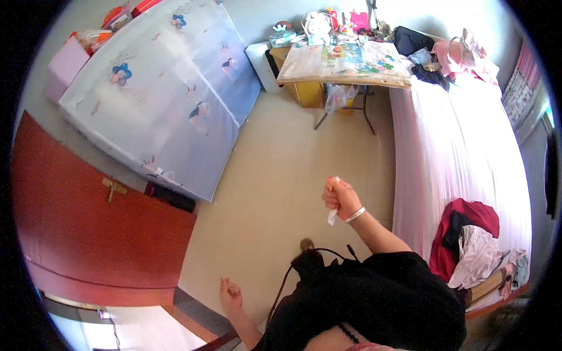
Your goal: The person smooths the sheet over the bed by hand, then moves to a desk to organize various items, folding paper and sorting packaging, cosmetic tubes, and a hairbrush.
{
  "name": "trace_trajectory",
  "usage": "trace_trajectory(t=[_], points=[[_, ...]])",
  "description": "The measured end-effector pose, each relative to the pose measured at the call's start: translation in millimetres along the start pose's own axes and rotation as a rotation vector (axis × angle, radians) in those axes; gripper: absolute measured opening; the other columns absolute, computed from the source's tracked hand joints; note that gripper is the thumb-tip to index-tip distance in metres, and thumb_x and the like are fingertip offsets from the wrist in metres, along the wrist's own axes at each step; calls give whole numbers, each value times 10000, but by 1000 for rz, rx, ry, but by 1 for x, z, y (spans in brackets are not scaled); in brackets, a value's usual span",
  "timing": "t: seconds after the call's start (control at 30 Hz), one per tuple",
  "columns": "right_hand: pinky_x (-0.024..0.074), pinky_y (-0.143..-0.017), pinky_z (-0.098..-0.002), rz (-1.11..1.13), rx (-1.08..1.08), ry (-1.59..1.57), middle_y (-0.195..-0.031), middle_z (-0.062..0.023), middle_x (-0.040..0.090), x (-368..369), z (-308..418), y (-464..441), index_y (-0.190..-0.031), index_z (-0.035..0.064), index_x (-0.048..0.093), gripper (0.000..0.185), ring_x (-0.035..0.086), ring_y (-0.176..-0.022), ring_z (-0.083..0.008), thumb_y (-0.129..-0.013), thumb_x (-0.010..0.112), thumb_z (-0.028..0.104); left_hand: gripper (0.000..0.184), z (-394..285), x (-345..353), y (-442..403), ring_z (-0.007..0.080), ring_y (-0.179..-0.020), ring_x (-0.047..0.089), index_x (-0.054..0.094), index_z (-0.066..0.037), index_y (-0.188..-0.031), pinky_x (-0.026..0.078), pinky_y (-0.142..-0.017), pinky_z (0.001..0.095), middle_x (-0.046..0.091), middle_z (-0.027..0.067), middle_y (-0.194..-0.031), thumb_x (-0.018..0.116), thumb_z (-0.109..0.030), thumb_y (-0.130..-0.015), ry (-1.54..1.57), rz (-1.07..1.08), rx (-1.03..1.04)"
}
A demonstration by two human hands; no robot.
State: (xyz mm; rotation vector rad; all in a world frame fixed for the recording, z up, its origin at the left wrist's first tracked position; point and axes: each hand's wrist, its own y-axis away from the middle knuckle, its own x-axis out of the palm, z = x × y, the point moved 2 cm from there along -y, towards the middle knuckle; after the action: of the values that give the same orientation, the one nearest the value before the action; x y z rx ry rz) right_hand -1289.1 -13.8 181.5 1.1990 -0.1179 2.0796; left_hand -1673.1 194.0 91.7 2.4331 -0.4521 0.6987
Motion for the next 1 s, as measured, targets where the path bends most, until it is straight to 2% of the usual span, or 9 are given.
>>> trace_trajectory(t=[0.17,0.23,0.3,0.4,0.5,0.53,0.73,0.8,1.0], points=[[208,-365,-199,-189,-170,96,-529,38,331,-39,55,-90,-685,98,432,186,279,-433,-57,-840,451,198,59,-55,55,-119,51,-466,306,478,-46,-847,261,-406,186,471,22,-711,470,-103,-841,-25,-71,184],[202,-361,-191,-351,-221,43,-533,39,330,-55,82,-110,-708,94,436,162,272,-433,-53,-841,447,187,56,-60,79,-198,47,-487,318,481,-27,-881,261,-419,177,487,45,-751,466,-45,-830,67,52,108],[196,-356,-184,-327,-270,-3,-536,42,323,-79,108,-125,-735,92,435,134,267,-430,-50,-835,458,178,88,-49,145,-256,43,-519,334,480,-9,-900,272,-448,168,490,48,-771,483,-40,-818,-94,80,65],[190,-350,-183,-487,-388,-49,-524,47,300,-106,142,-139,-745,88,436,141,255,-422,-46,-841,459,188,108,-16,264,-318,47,-539,343,476,3,-903,282,-470,175,499,64,-799,496,-51,-812,-269,127,-11],[185,-341,-175,-570,-440,-183,-516,45,300,-138,169,-156,-748,88,442,150,244,-403,-41,-843,461,202,130,30,381,-367,81,-528,373,487,6,-916,312,-491,208,541,103,-794,504,-76,-816,-214,575,-209],[185,-341,-175,-574,-457,-184,-516,45,300,-148,180,-163,-748,88,442,150,244,-403,-41,-843,461,202,130,45,412,-380,81,-528,373,487,6,-916,312,-491,208,541,103,-794,504,-76,-816,-213,591,-214],[181,-331,-169,-632,-533,-177,-531,36,329,-202,278,-226,-729,83,455,159,251,-408,-47,-841,462,197,84,127,540,-443,85,-447,362,516,-30,-808,301,-443,229,538,74,-668,492,-108,-830,-274,694,-251],[181,-334,-169,-642,-520,-187,-530,36,327,-228,315,-257,-729,85,455,158,251,-408,-46,-840,464,197,116,153,560,-470,75,-414,322,513,-51,-764,269,-410,221,475,27,-571,487,-135,-839,-184,770,-334],[182,-338,-174,-578,-471,-99,-522,43,309,-238,418,-356,-734,83,440,148,253,-410,-45,-842,451,184,154,192,623,-502,64,-394,257,501,-63,-757,215,-388,210,322,-23,-463,451,-166,-861,-177,559,-363]])
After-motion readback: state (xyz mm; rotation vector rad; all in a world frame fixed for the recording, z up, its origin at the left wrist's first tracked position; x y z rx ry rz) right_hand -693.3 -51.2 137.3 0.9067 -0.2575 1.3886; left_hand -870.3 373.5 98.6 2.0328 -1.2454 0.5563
